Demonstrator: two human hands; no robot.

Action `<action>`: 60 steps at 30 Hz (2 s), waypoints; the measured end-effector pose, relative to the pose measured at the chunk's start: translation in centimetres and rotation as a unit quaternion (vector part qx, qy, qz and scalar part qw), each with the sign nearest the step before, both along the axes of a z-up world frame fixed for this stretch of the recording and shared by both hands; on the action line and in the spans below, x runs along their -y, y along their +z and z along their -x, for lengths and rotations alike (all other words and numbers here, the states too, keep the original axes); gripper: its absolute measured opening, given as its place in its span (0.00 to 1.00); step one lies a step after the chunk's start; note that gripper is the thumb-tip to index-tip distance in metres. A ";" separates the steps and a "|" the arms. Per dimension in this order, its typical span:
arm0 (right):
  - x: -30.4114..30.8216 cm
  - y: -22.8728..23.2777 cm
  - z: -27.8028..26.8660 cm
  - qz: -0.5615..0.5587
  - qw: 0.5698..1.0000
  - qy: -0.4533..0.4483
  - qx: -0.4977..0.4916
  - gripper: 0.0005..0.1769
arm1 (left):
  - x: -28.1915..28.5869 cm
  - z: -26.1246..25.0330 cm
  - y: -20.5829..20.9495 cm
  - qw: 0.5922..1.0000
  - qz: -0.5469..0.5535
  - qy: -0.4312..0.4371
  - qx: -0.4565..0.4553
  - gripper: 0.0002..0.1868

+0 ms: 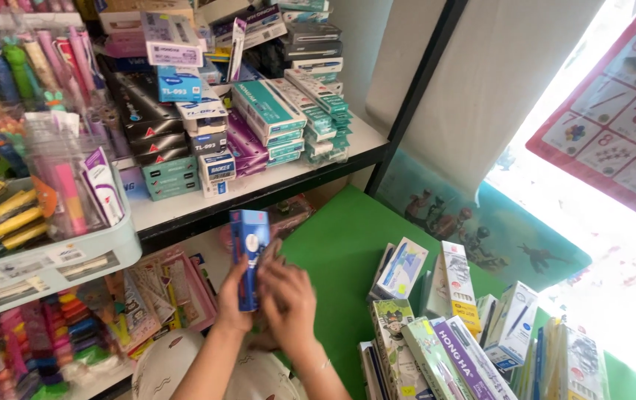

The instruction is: Organizing and restocking various boxed stationery and toy items on a green surface and shelving.

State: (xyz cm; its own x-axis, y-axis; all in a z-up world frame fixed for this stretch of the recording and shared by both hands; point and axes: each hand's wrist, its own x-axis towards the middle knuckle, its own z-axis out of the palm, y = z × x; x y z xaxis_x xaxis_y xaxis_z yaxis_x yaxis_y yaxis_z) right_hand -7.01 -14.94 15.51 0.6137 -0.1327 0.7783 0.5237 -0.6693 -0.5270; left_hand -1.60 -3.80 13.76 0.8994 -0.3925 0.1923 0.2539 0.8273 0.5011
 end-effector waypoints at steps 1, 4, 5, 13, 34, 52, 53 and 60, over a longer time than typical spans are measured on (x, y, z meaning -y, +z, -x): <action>0.2 0.4 0.1 0.001 1.000 -0.004 0.002 0.17 | 0.3 0.0 0.4 1.000 0.001 -0.004 0.002 0.43; 1.0 1.4 0.2 0.040 0.999 0.025 0.006 0.17 | 1.3 0.3 -1.3 0.999 0.023 -0.041 -0.028 0.40; 1.5 2.0 -0.8 0.064 0.998 0.003 -0.011 0.16 | 1.6 -0.1 -3.2 0.999 -0.019 -0.040 -0.020 0.39; 1.3 4.0 0.9 0.052 0.996 -0.068 -0.013 0.16 | 1.8 0.5 -0.5 0.995 -0.062 -0.060 -0.043 0.38; 7.4 -2.5 -0.9 0.163 0.943 -0.195 -0.214 0.16 | 2.3 1.8 0.3 0.971 -0.214 0.101 -0.038 0.27; 5.3 10.2 -9.7 -0.414 0.875 0.212 -0.137 0.25 | 3.5 -3.2 12.9 0.853 -0.355 0.285 0.256 0.43; 5.1 10.8 -10.9 -0.401 0.880 0.210 -0.141 0.24 | 3.2 -3.6 13.3 0.813 -0.417 0.307 0.266 0.44; 3.7 11.6 -16.4 -0.359 0.882 0.186 -0.241 0.23 | 1.3 -6.6 13.5 0.658 -0.608 0.375 0.240 0.41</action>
